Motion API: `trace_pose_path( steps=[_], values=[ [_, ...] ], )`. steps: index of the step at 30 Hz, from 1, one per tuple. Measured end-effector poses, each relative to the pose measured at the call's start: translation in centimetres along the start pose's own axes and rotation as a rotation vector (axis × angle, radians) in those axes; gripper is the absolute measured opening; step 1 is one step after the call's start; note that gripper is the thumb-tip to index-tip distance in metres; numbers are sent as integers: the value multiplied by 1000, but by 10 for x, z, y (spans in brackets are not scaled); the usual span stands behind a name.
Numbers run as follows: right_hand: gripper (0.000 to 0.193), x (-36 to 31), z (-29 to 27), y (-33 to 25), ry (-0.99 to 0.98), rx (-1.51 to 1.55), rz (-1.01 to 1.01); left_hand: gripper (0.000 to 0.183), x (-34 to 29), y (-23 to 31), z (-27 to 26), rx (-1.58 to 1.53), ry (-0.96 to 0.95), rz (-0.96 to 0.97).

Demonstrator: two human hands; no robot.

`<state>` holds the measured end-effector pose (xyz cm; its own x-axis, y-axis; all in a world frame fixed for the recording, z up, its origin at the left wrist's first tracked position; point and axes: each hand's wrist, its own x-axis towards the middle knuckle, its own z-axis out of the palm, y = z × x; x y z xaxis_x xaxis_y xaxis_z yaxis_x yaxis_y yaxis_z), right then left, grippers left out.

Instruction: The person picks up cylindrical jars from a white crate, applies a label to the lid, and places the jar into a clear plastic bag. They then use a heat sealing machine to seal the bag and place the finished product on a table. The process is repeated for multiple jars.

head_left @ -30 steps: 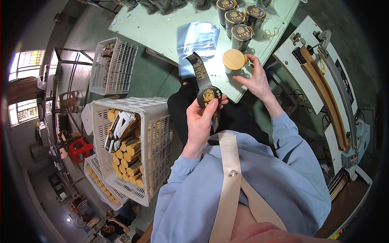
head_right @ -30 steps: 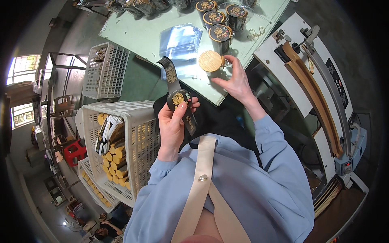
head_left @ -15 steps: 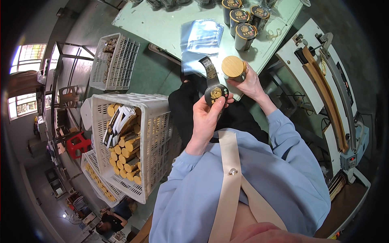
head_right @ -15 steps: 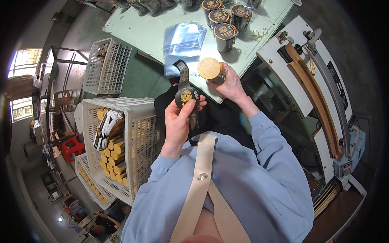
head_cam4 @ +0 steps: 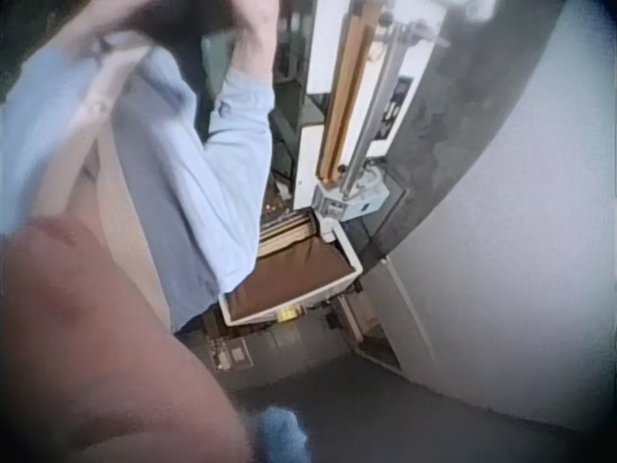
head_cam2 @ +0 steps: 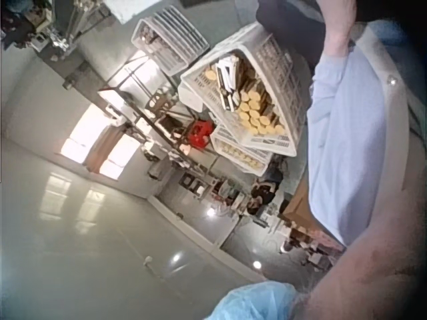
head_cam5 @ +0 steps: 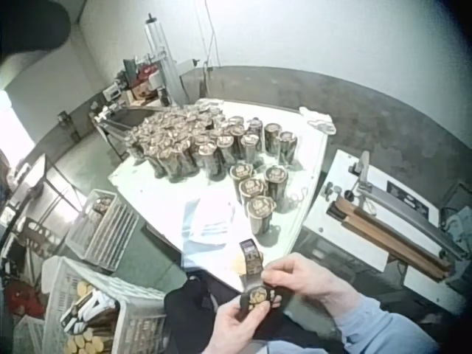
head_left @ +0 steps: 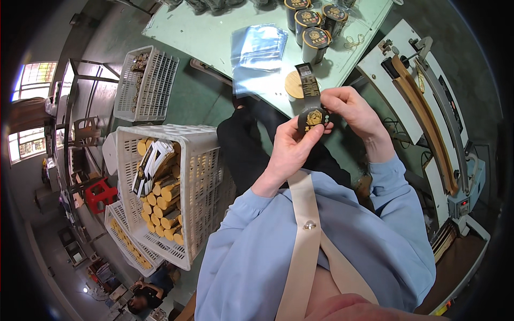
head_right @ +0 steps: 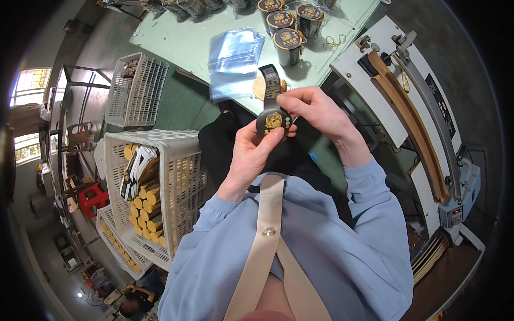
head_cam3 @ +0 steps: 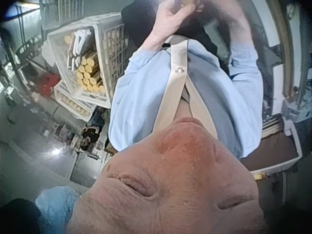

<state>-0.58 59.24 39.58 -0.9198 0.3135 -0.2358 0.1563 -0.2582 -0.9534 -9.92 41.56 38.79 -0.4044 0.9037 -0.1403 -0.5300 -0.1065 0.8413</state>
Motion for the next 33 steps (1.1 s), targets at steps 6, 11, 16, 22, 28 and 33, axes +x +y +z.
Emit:
trace_pose_path(
  steps=[6, 11, 16, 22, 28, 33],
  values=[
    [15, 17, 6, -8, 23, -3, -32, 28, 0, -6, -3, -33, 95, -154],
    [17, 42, 0, -14, 132, -122, -212, 25, 4, -14, -15, -92, 281, -180],
    [18, 73, -19, 3, 108, -240, -194, 21, 17, -18, -23, -80, 360, -141],
    [21, 88, -25, 17, 126, -241, -170, 23, 31, -27, -32, -49, 420, -168],
    [22, 92, -25, 23, 159, -250, -118, 25, 36, -34, -35, -67, 426, -177],
    [22, 95, -27, 27, 168, -247, -117, 24, 38, -33, -35, -74, 436, -189]
  ],
)
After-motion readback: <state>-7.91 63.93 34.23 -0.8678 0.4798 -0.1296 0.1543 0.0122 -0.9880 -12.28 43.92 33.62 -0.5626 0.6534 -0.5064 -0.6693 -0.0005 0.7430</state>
